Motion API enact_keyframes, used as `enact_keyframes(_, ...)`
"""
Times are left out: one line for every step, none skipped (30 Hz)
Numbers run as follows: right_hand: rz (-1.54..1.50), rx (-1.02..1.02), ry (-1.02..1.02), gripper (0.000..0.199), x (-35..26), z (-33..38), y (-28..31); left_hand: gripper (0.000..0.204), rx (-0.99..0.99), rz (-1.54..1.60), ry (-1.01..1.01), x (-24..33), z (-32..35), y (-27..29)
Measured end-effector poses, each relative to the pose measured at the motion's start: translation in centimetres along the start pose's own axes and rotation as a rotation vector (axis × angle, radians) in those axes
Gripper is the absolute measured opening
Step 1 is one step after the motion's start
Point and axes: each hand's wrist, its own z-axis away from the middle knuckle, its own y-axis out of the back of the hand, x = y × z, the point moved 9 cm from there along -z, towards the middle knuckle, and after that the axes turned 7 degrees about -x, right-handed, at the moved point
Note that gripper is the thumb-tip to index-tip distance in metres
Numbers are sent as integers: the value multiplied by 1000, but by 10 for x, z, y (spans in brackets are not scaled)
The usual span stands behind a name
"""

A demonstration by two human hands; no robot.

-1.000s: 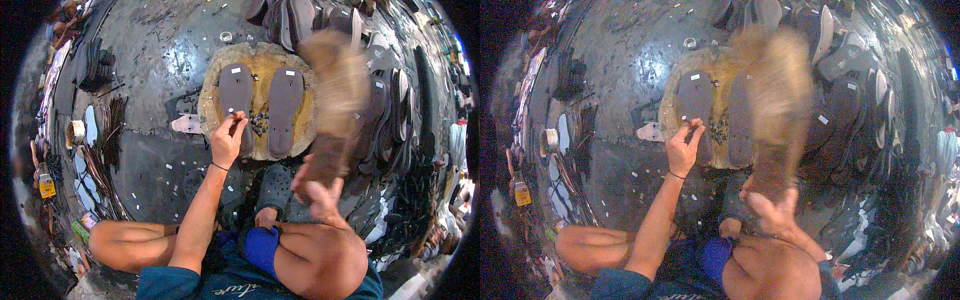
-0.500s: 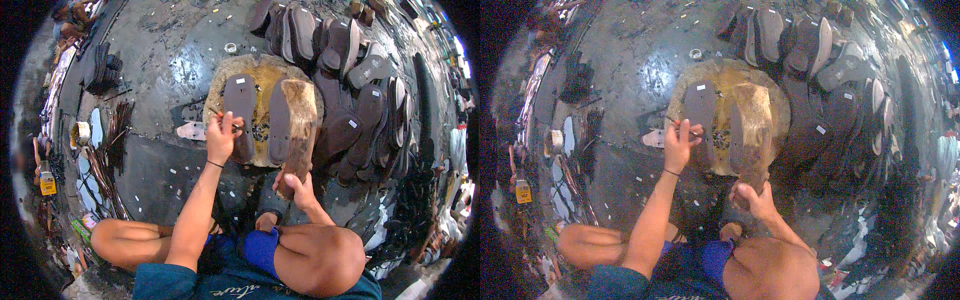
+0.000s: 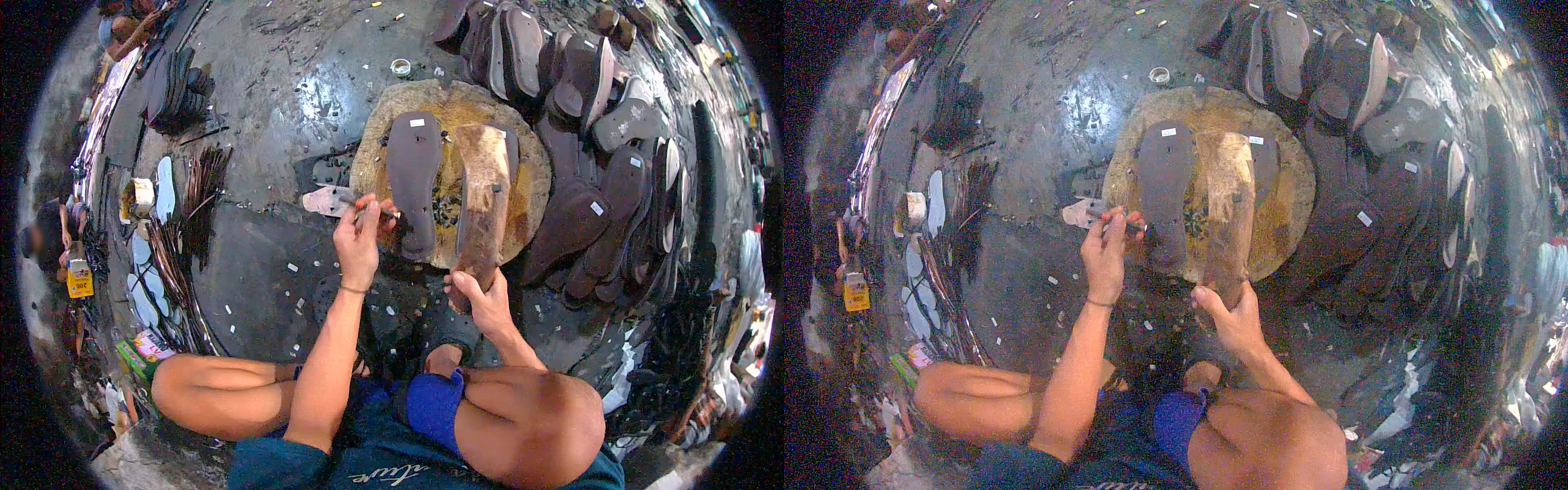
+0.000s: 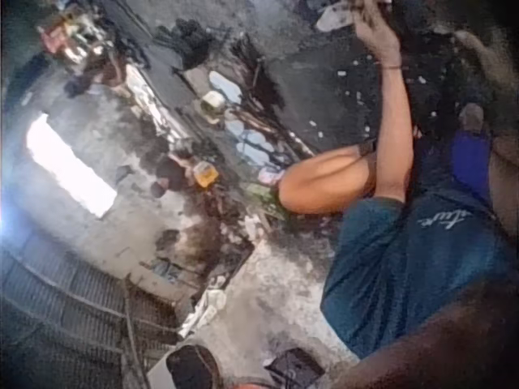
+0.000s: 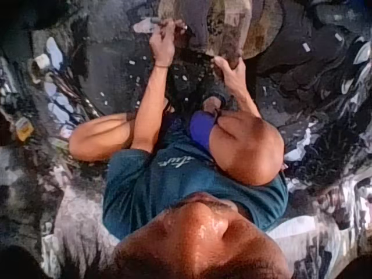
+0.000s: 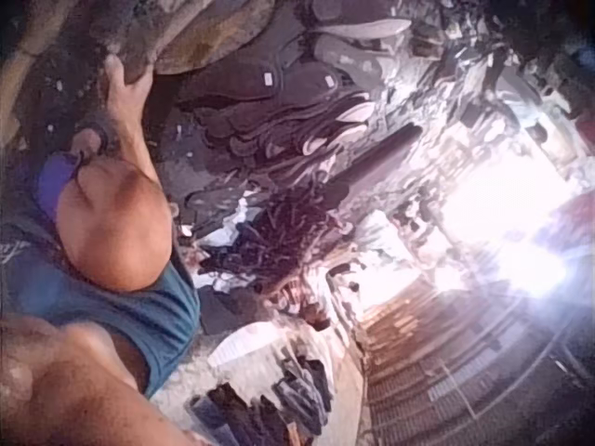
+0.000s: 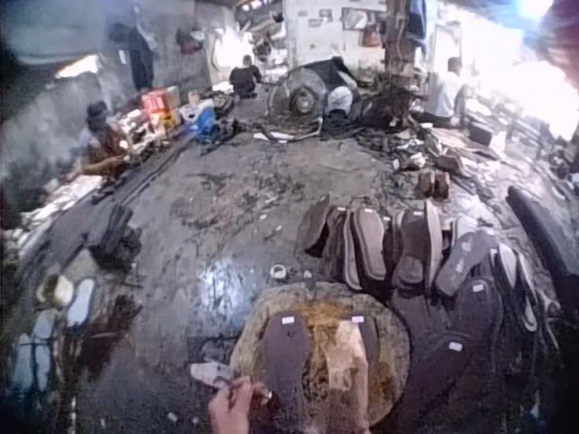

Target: The person sits on the floor and repeatedly hammers small metal pins into the heels of brown shoe soles using a wooden block. They pick up soles, position them on a round wooden stump, insert pins, and strike them with the block, then set the soles aside.

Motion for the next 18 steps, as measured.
enact_keyframes(24, -12, 15, 33, -3, 1, -2, 23, -18, -23, -27, -2, -10, 1)
enact_keyframes(48, -24, 30, 32, -6, 2, -4, 23, -36, -47, -54, -6, -18, 2)
enact_keyframes(67, -20, 39, 31, -8, 4, -2, 22, -65, -68, -75, -8, -23, -3)
enact_keyframes(86, -18, 47, 30, -10, 7, 0, 21, -43, -81, -58, -12, -23, -2)
enact_keyframes(105, -17, 56, 30, -12, 10, 1, 22, -30, -104, -61, -14, -23, -1)
enact_keyframes(94, -21, 35, 34, -11, 13, 3, 22, -21, -125, -64, -13, -23, -3)
enact_keyframes(83, -26, 15, 38, -10, 16, 6, 23, -11, -146, -67, -13, -23, -5)
enact_keyframes(72, -33, -6, 43, -10, 18, 8, 23, -4, -168, -86, -10, -22, -8)
enact_keyframes(76, -54, -4, 43, -18, 19, 6, 23, 12, -194, -109, -6, -21, -8)
enact_keyframes(81, -69, -5, 43, -35, 22, 4, 23, 23, -217, -127, -3, -19, -8)
enact_keyframes(86, -84, -6, 43, -54, 25, 0, 23, 23, -327, -165, 2, -18, -9)
enact_keyframes(60, -69, 126, 43, -86, 30, -4, 22, 20, -437, -203, 7, -16, -11)
enact_keyframes(130, -160, 134, 48, -118, 35, -6, 22, 13, -544, -237, 11, -15, -16)
enact_keyframes(67, -72, 187, 67, -144, 45, -5, 20, 25, -590, -268, 18, -11, -21)
enact_keyframes(-159, 39, 285, 59, -149, 51, 6, 20, 21, -631, -299, 23, -8, -24)
enact_keyframes(-211, -63, 492, 61, -168, 52, -3, 20, 16, -672, -329, 28, -6, -26)
enact_keyframes(-264, -167, 698, 64, -189, 50, -11, 21, 12, -715, -359, 30, -4, -26)
enact_keyframes(-319, -273, 903, 67, -206, 52, -18, 20, 2, -752, -383, 29, -2, -25)
